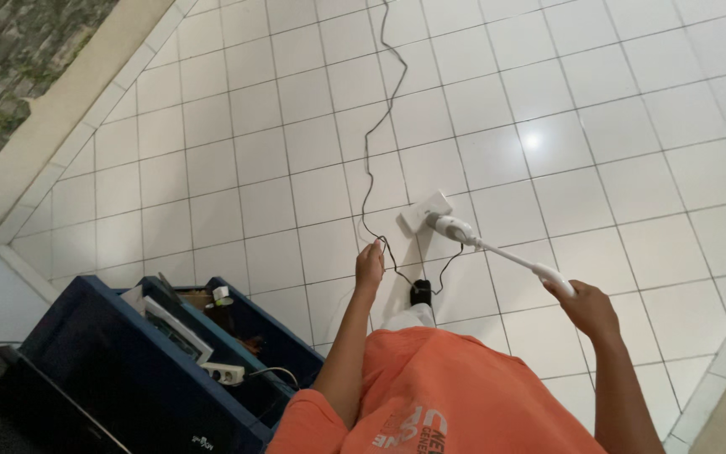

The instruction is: The person vacuums a tiled floor while holding the power cord out of the way.

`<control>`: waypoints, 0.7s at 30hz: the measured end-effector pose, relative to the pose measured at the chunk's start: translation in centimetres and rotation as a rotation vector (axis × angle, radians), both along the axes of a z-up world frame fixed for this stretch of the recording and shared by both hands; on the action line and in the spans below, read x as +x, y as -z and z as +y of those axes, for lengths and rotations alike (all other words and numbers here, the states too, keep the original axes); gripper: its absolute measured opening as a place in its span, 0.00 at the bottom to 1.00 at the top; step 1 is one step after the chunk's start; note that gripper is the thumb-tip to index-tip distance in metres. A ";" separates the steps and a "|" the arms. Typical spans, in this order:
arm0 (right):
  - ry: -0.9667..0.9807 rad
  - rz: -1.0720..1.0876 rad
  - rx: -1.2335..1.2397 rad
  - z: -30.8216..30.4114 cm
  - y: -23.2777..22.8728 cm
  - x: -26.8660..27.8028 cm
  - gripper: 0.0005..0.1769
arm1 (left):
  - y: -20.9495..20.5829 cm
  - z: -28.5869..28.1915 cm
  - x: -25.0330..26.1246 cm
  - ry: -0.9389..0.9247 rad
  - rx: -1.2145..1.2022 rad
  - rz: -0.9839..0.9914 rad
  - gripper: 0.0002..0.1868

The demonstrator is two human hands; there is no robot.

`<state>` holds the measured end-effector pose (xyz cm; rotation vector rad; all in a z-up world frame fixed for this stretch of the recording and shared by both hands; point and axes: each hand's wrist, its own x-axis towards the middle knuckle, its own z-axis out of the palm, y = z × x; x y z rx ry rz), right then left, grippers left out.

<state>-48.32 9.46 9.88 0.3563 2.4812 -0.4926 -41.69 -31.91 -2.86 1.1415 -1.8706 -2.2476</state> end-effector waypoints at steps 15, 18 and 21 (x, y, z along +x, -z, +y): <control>0.416 -0.022 -0.598 3.0 -3.4 16.2 0.28 | -2.8 5.9 9.7 0.131 0.012 -0.033 0.24; 0.394 0.019 -0.542 1.7 -2.5 16.5 0.30 | -3.2 5.7 9.7 0.131 0.005 -0.040 0.24; 0.382 0.019 -0.462 0.2 -1.1 15.6 0.31 | -4.1 4.6 9.2 0.149 -0.030 -0.073 0.25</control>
